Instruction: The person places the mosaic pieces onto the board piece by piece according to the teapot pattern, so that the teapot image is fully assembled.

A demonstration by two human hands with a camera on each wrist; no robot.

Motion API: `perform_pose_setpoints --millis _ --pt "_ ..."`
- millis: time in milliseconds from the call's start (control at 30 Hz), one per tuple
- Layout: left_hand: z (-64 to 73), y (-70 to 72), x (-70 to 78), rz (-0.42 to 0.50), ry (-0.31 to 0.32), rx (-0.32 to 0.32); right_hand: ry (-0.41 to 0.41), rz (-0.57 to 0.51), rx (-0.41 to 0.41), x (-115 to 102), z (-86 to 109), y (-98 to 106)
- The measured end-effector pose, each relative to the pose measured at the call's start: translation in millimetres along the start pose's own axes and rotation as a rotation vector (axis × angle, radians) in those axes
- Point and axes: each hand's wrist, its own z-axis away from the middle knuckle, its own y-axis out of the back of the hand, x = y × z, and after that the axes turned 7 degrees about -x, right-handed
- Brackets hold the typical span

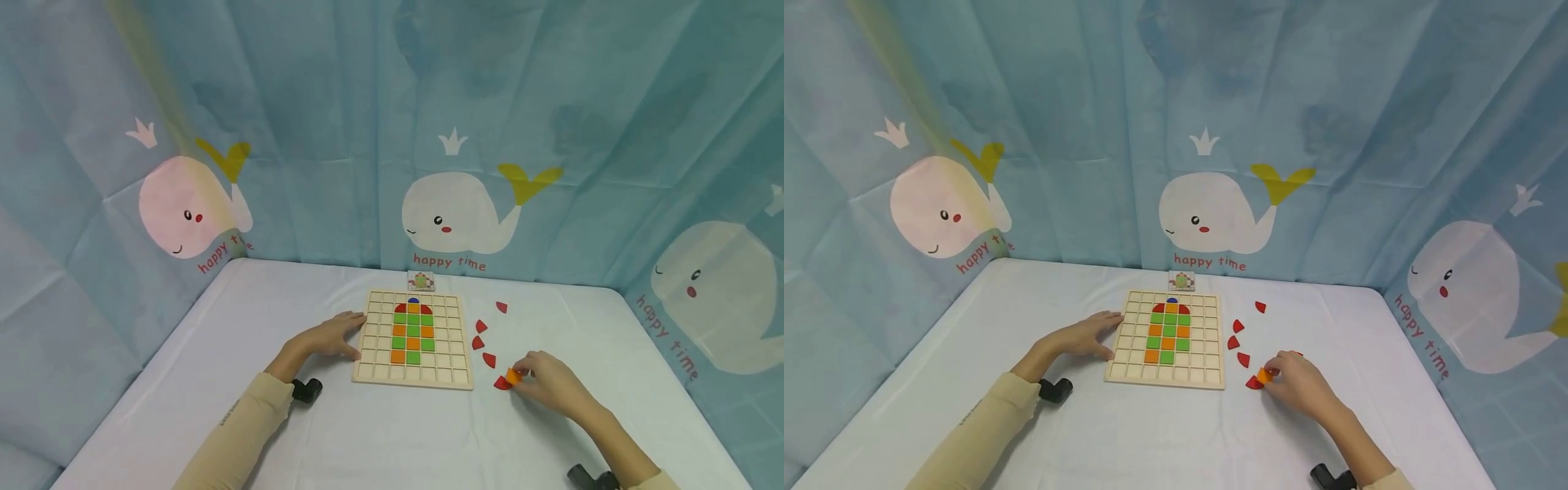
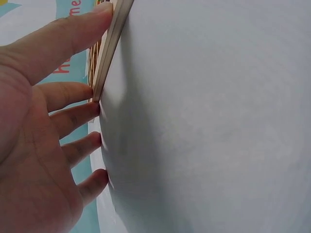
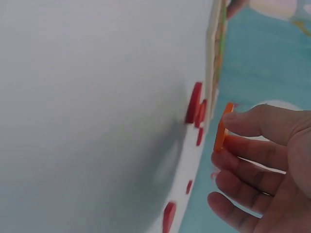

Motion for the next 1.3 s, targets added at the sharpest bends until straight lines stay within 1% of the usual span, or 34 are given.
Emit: perform_pose_setpoints --millis 67,167,300,533,667,767,867,1100,1300 --pt "0.2 -0.6 0.2 0.003 0.001 -0.003 0.002 -0.004 -0.003 -6 -6.5 0" --pt "0.6 -2.3 -0.2 0.0 -0.013 -0.004 0.02 -0.005 0.0 -15 -17.3 -2" --pt "1.1 -3.6 -0.5 0.0 -0.032 -0.004 0.076 0.011 0.009 -30 -33.0 -8" --pt "2.0 -3.5 0.8 0.003 -0.02 -0.002 0.142 0.016 -0.023 -59 -61.2 -20" --pt "2.6 -4.7 1.2 0.0 -0.022 -0.003 0.206 0.031 -0.036 -71 -74.1 -26" --pt "2.5 -5.1 0.9 -0.002 -0.029 -0.002 0.25 0.056 -0.041 -78 -80.0 -29" --pt "2.1 -4.0 0.2 -0.002 -0.028 0.0 0.268 0.088 -0.047 -85 -84.8 -30" --pt "1.0 -1.1 0.0 -0.01 -0.019 0.003 0.263 0.13 -0.065 -97 -93.4 -33" --pt "0.7 -1.0 -0.3 -0.008 -0.019 -0.003 0.265 0.159 -0.085 -101 -96.3 -35"
